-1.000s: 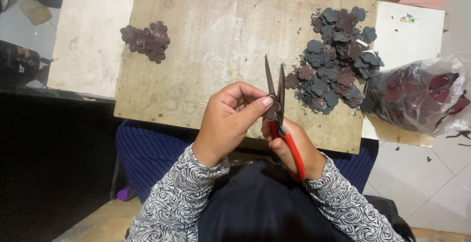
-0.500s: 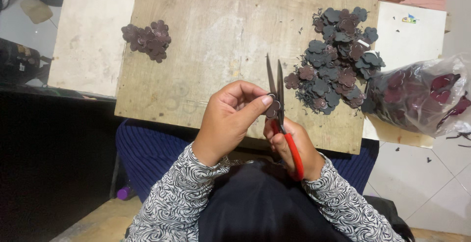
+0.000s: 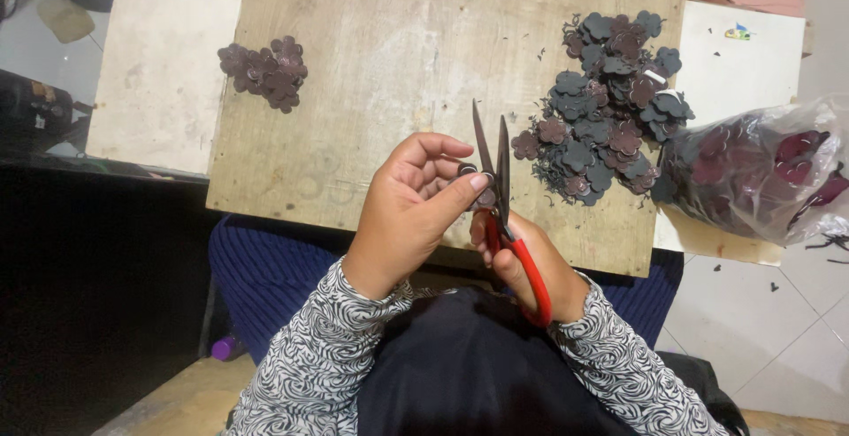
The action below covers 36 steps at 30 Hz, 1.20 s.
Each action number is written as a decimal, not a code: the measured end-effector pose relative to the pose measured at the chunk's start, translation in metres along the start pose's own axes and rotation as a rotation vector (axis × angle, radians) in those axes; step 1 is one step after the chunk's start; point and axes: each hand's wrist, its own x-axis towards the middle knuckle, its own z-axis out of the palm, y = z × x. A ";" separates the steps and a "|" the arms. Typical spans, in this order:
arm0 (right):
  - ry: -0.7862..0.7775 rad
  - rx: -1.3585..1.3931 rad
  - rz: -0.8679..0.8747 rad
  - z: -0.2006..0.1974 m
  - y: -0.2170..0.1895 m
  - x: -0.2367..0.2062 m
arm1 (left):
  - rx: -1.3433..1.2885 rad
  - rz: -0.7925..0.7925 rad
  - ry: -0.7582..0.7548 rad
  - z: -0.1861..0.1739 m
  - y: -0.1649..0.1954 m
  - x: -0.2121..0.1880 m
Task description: The person sits at a workbench and trims the edges of dark fabric flower-shaped cutouts one at a time using red-handled scissors, rotating each flower in hand to cut around its petals and placing finished flowers in a pile while scraps accumulate on the table.
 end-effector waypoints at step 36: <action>-0.015 0.152 0.173 -0.010 0.012 -0.003 | 0.188 -0.041 0.056 -0.002 0.008 -0.001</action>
